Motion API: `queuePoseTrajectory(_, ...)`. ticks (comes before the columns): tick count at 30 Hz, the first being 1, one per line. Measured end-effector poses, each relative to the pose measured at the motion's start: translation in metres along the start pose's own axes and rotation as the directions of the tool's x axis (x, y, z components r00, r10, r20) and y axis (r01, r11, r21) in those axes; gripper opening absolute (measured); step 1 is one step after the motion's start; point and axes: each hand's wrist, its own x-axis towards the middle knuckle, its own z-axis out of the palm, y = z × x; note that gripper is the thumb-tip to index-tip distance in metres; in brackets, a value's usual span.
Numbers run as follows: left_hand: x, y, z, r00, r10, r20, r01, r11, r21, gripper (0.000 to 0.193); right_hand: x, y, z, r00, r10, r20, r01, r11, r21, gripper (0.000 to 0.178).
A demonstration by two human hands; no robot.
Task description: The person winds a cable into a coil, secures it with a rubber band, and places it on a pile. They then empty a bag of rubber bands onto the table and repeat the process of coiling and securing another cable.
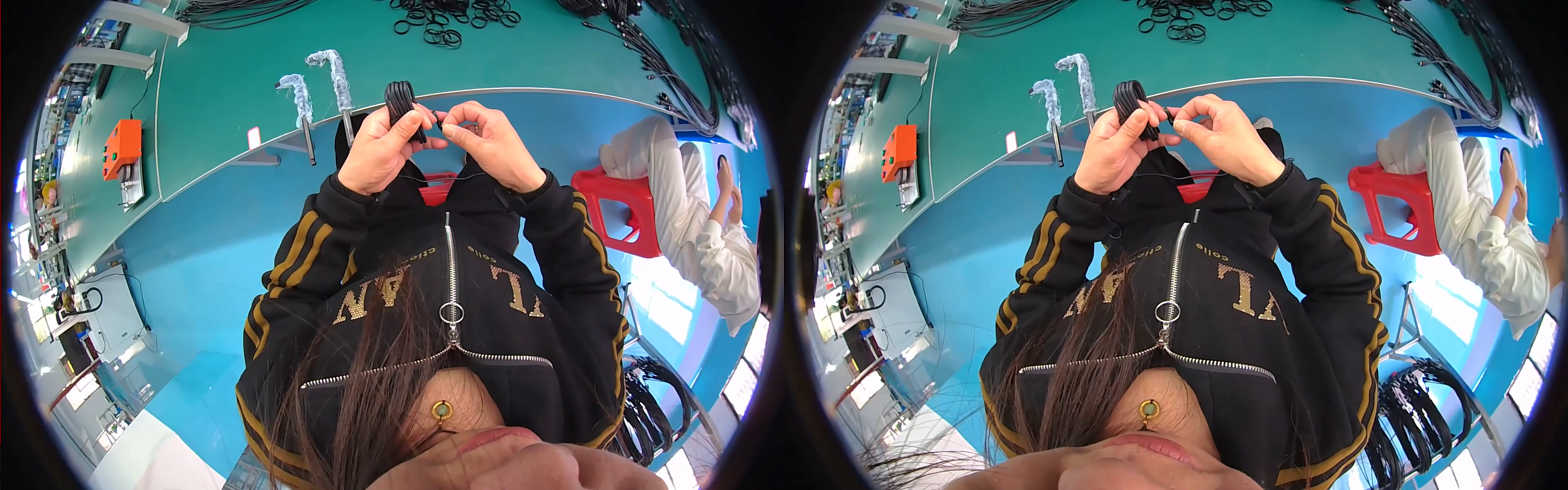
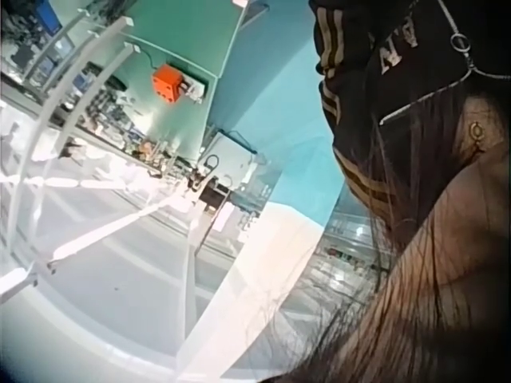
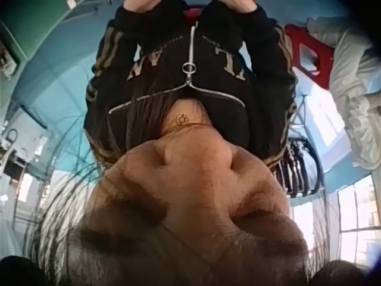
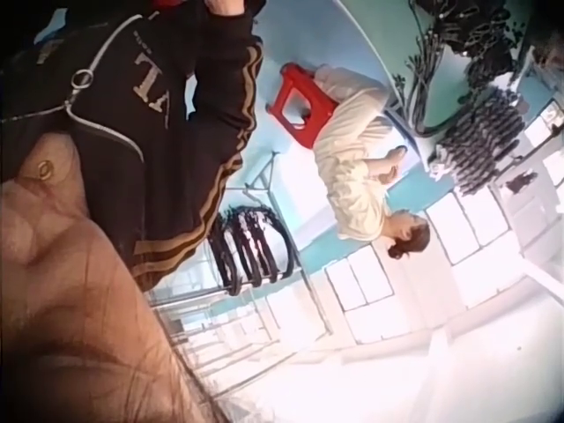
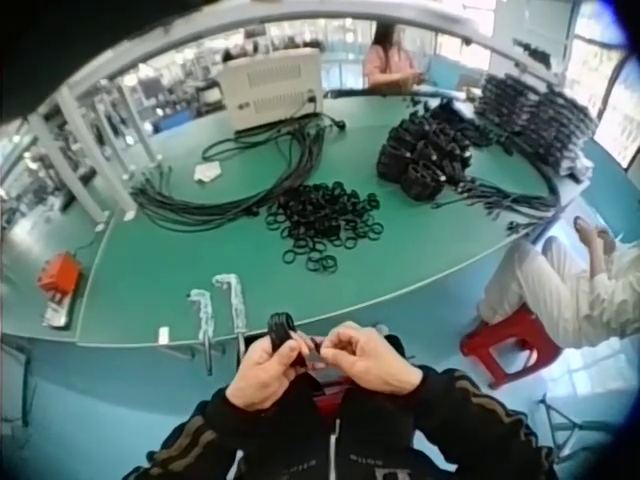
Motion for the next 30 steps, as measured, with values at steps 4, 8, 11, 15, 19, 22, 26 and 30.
queuePoseTrajectory(4,0.000,0.002,0.000,1.000,0.015,-0.017,-0.016,0.997,-0.082,0.020,-0.002,-0.007,-0.002,0.966,0.243,0.087,-0.250,0.965,0.081,0.011)
queuePoseTrajectory(8,0.003,0.004,0.004,1.000,0.004,-0.027,-0.009,0.985,-0.170,0.020,-0.004,0.003,0.007,0.975,0.068,0.210,-0.200,0.674,0.711,0.012)
queuePoseTrajectory(11,0.002,0.009,0.000,0.999,-0.044,-0.003,0.043,0.987,-0.154,0.020,-0.012,-0.001,0.013,0.974,0.083,0.211,-0.223,0.518,0.826,0.014)
queuePoseTrajectory(15,-0.004,0.015,-0.010,0.988,-0.138,0.068,0.140,0.989,-0.040,0.020,-0.009,-0.008,0.003,0.899,0.166,0.406,-0.304,0.903,0.303,0.015)
queuePoseTrajectory(19,-0.006,0.013,-0.007,0.973,-0.212,0.087,0.205,0.975,0.085,0.021,-0.003,0.000,-0.010,0.847,-0.096,0.523,0.095,0.995,0.029,0.023)
queuePoseTrajectory(22,-0.006,0.011,-0.007,0.980,-0.201,0.003,0.200,0.977,0.081,0.021,-0.008,-0.018,-0.024,0.833,-0.037,0.551,0.005,0.998,0.060,0.033)
queuePoseTrajectory(26,-0.006,0.017,-0.007,0.977,-0.200,-0.076,0.207,0.972,0.109,0.020,-0.002,-0.045,-0.045,0.878,0.089,0.471,0.058,0.956,-0.288,0.050)
queuePoseTrajectory(30,-0.004,0.021,-0.002,0.920,-0.364,0.144,0.287,0.878,0.384,0.020,0.008,-0.065,-0.035,0.889,-0.100,0.447,0.387,0.685,-0.617,0.065)
